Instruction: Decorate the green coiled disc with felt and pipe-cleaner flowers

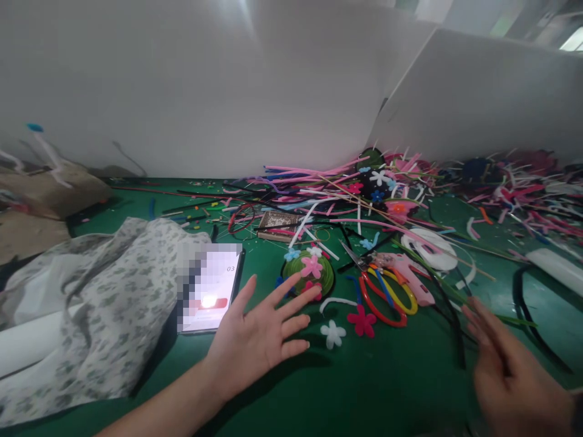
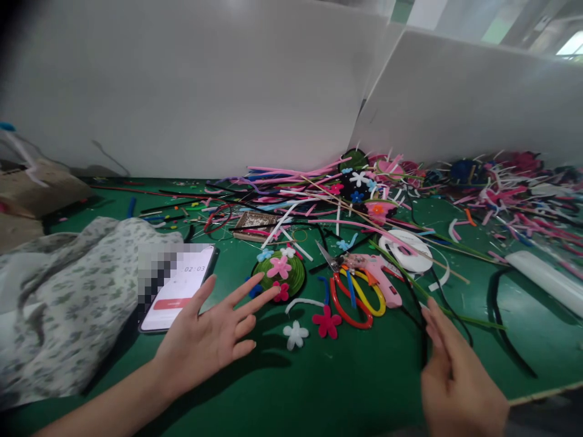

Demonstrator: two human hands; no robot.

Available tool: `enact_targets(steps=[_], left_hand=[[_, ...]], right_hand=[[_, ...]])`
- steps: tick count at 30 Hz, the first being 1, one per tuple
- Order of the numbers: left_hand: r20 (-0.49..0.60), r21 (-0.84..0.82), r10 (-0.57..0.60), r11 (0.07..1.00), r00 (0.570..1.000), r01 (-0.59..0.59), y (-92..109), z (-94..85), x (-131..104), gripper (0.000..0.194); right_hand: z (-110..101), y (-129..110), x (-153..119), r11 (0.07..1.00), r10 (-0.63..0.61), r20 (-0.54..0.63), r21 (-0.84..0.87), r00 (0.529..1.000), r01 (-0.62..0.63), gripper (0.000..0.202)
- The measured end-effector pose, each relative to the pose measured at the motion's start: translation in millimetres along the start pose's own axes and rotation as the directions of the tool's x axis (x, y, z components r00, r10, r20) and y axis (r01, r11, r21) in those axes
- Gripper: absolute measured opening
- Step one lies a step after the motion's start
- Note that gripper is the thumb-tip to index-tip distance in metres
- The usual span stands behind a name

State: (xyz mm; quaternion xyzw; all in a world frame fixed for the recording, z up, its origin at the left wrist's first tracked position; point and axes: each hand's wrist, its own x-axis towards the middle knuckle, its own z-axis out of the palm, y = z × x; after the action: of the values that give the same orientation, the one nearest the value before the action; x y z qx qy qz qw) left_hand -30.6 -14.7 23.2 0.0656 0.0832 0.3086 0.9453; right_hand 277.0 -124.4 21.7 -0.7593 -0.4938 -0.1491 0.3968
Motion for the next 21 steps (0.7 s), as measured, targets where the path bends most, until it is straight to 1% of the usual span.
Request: enact_targets(steps=[2, 4, 6, 7, 9, 11, 13, 15, 16, 17, 20, 21], left_hand=[[-0.014, -0.015, -0.012, 1.0, 1.0, 0.012, -0.2, 0.6, -0.5, 0.066], [-0.024, -0.026, -0.013, 1.0, 1.0, 0.012, 0.0, -0.1, -1.6, 0.067], [-0.027, -0.041, -0.011, 0.999, 1.0, 0.01, 0.7, -1.3, -2.7, 0.066], [-0.026, -0.049, -0.011, 0.999, 1.0, 0.009, 1.2, -1.9, -3.1, 0.066], [-0.02, -0.064, -0.012, 0.998, 1.0, 0.01, 2.0, -2.8, -3.4, 0.066], [-0.014, -0.073, -0.015, 0.997, 1.0, 0.014, 2.4, -2.9, -3.3, 0.066], [-0.011, -0.077, -0.016, 0.997, 1.0, 0.015, 2.1, -2.4, -3.0, 0.065], [-0.017, -0.079, -0.018, 0.997, 1.0, 0.017, 1.5, -1.8, -2.8, 0.066], [-0.021, -0.079, -0.02, 0.997, 1.0, 0.019, 1.3, -1.5, -2.8, 0.066], [-0.025, -0.079, -0.022, 0.997, 0.999, 0.02, 1.1, -1.2, -2.8, 0.066], [-0.035, -0.069, -0.026, 0.997, 0.999, 0.023, 1.0, -1.1, -2.7, 0.065], [-0.039, -0.064, -0.026, 0.998, 0.999, 0.023, 0.9, -1.1, -2.6, 0.065]], right_hand=[[3.6, -19.1, -5.8, 0.993, -0.112, -0.018, -0.03, 0.994, 0.111, 0.041], [12.1, -38.2, -12.5, 0.975, -0.224, -0.011, -0.012, 0.974, 0.224, 0.03], [22.1, -48.6, -19.4, 0.952, -0.306, 0.081, 0.029, 0.948, 0.305, 0.021], [26.6, -49.4, -23.0, 0.942, -0.335, 0.155, 0.06, 0.929, 0.329, 0.019], [33.2, -43.9, -30.3, 0.935, -0.356, 0.315, 0.128, 0.88, 0.332, 0.022], [36.0, -34.3, -37.1, 0.937, -0.349, 0.441, 0.176, 0.827, 0.301, 0.02], [35.7, -27.5, -42.0, 0.945, -0.327, 0.528, 0.197, 0.784, 0.262, 0.011], [33.6, -26.3, -43.8, 0.948, -0.317, 0.571, 0.209, 0.757, 0.239, 0.02], [32.4, -27.4, -43.5, 0.949, -0.313, 0.569, 0.216, 0.76, 0.229, 0.023], [31.3, -29.0, -42.6, 0.952, -0.303, 0.551, 0.22, 0.778, 0.215, 0.024], [28.3, -33.4, -38.8, 0.961, -0.249, 0.433, 0.224, 0.867, 0.164, 0.02], [27.3, -34.4, -38.0, 0.961, -0.234, 0.398, 0.233, 0.887, 0.148, 0.017]])
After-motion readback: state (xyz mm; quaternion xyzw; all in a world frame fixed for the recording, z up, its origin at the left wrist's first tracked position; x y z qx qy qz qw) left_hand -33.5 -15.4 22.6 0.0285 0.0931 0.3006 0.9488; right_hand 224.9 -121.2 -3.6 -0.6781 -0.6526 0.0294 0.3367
